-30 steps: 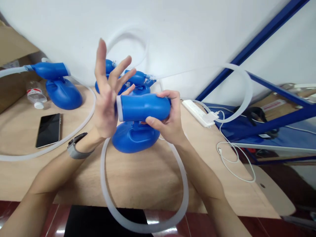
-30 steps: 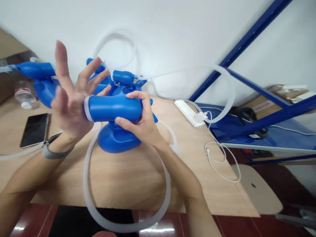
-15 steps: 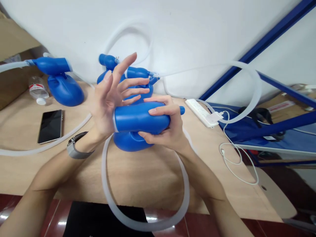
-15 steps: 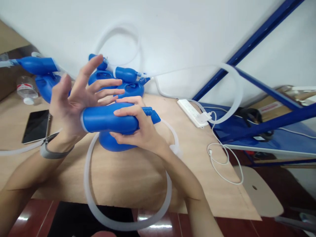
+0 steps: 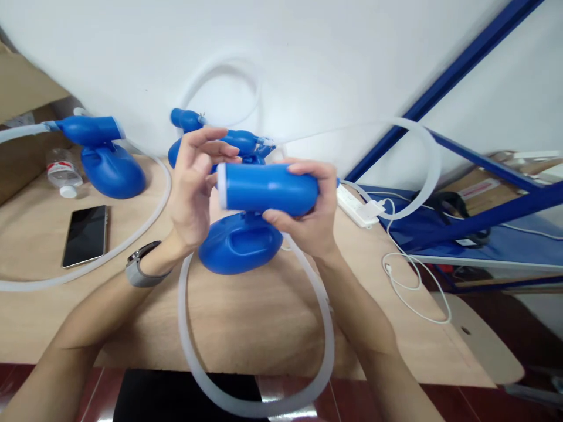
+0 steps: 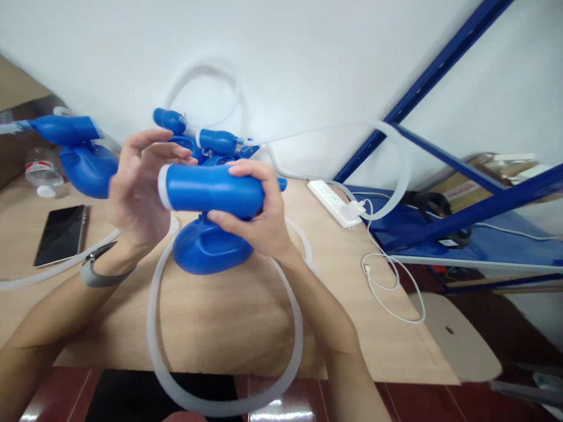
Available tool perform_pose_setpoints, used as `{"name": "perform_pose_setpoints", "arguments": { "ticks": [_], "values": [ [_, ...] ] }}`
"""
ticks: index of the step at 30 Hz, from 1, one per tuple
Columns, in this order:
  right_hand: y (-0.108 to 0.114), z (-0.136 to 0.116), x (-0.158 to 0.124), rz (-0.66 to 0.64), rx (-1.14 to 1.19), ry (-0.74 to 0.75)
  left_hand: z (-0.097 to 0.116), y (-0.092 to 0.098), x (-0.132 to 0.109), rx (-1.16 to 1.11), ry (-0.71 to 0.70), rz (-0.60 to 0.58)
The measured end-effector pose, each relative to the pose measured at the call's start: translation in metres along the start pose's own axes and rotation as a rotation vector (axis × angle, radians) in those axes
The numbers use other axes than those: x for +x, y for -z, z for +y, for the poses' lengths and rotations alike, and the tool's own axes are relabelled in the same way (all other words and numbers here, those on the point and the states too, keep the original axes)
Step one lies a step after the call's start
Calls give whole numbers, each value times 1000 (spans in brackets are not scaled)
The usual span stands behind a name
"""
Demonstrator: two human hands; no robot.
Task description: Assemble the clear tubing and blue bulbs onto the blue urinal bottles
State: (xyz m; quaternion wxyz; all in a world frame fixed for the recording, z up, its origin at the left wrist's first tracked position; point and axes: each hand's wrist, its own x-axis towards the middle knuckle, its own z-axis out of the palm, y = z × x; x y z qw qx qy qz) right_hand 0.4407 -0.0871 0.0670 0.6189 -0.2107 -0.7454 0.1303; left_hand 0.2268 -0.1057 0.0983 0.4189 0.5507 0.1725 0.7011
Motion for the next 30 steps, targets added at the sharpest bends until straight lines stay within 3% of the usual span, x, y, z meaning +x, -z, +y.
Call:
{"name": "perform_pose_setpoints", "arguments": {
  "ticks": [3, 5, 9, 15, 20, 26, 30],
  "values": [
    [17, 6, 3, 144, -2, -79, 2, 5, 3, 230, -34, -111],
    [27, 10, 4, 172, -2, -96, 5, 8, 5, 315, -21, -154],
    [36, 14, 6, 86, 18, -83, 8, 11, 9, 299, 38, -202],
    [32, 14, 10, 5, 5, -44, 7, 21, 11, 391, 28, -315],
    [32, 22, 10, -11, 9, -59, 10, 22, 16, 377, -108, -458],
    [46, 34, 11, 22, 63, -93, 21, 31, 19, 378, -133, -368],
    [47, 27, 11, -21, -49, -74, 17, 31, 21, 537, -274, -482]
  ]
}}
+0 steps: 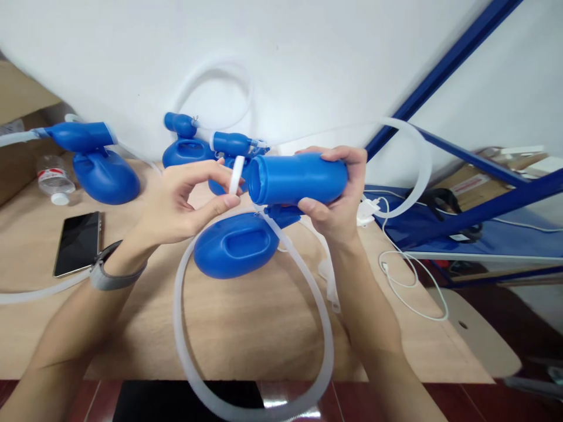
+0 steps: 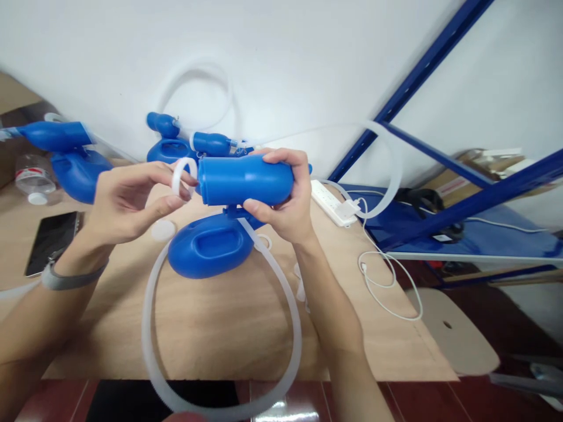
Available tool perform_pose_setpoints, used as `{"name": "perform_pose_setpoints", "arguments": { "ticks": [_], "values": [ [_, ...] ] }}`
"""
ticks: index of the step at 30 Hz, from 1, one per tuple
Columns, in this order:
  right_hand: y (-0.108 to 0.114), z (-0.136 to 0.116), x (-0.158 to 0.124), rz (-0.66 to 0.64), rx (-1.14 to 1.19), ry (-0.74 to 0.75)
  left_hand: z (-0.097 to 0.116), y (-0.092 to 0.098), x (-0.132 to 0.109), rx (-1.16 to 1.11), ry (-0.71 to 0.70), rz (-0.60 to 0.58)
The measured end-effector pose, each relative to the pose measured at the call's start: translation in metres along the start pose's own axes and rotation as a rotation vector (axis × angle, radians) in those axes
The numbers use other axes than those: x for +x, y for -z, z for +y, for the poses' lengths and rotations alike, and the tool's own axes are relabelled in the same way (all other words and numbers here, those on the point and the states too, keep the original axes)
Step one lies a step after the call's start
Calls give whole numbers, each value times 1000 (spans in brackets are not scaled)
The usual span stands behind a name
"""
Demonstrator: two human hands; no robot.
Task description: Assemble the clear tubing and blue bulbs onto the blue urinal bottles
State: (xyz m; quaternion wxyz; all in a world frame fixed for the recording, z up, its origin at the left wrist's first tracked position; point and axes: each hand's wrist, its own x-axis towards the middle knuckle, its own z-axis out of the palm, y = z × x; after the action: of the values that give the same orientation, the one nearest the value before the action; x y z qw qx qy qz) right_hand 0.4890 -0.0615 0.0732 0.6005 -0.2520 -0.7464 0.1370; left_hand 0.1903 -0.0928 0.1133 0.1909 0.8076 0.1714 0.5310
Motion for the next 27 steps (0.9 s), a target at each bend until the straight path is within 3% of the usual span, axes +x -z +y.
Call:
{"name": "perform_pose_setpoints", "arguments": {
  "ticks": [4, 10, 14, 23, 27],
  "values": [
    [-7, -5, -2, -37, -30, -20, 0, -12, -1, 65, -53, 34],
    [-9, -6, -4, -29, -64, -23, 2, -22, -6, 2, 101, 92],
    [-11, -9, -4, -34, -68, -56, 2, -25, -6, -66, 128, 125],
    [-6, -16, -5, -51, -78, -53, 1, -9, -3, 145, 16, 71],
    [-22, -23, -11, -96, -25, 22, 10, -12, -5, 51, -30, -144]
  ]
}}
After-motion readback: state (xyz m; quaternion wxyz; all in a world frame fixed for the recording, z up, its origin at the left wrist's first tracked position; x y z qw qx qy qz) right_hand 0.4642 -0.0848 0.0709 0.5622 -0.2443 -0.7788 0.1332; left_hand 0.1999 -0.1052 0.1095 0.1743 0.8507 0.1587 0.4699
